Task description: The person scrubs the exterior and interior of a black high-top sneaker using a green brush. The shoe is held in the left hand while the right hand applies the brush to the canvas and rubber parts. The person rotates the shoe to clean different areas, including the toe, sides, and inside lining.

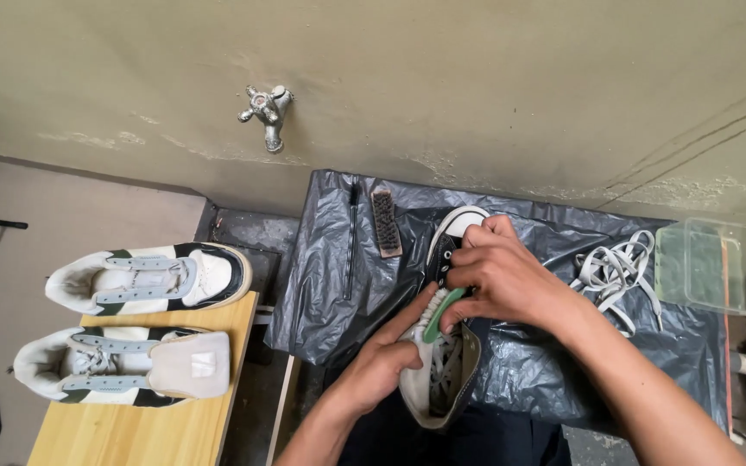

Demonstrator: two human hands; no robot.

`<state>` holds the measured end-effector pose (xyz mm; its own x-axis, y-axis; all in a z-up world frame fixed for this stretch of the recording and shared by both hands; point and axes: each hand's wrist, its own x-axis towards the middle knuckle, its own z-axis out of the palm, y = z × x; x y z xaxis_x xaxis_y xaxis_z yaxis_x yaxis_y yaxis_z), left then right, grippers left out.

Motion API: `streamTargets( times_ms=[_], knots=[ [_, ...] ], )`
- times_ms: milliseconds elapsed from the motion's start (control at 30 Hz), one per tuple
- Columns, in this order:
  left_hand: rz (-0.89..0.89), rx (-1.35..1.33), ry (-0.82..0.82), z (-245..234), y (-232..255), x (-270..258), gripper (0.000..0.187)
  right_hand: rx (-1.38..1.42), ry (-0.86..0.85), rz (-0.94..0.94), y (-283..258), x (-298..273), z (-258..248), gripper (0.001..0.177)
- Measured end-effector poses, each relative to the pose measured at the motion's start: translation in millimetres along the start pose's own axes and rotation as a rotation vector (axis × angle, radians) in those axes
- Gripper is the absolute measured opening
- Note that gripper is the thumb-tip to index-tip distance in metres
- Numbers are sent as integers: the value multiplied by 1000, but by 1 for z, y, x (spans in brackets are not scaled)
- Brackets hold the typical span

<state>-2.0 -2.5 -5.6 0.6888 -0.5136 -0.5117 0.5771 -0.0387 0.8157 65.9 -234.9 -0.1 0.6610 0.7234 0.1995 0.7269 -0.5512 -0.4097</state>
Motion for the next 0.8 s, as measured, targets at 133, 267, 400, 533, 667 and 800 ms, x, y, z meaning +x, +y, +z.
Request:
streamTargets(
  times_ms=[133,267,400,533,667,800],
  knots=[
    [52,84,3,-6,-1,-7,94,-86,73,6,18,-1,-1,53],
    [154,6,2,-7,-15,-9,89,-320,95,183,43,-13,-1,62],
    [290,-219,33,-3,-36,-2,85,-383,122,234,49,-20,9,59],
    [308,-317,70,0,-43,-2,87,-290,104,276,27,-21,-8,56],
    [463,-372,-103,6,-45,-1,78,30,-29,134,-21,-8,-16,52],
    [622,-210,-107,13,-40,-2,99,68,-53,32,-35,7,-8,51]
  ],
)
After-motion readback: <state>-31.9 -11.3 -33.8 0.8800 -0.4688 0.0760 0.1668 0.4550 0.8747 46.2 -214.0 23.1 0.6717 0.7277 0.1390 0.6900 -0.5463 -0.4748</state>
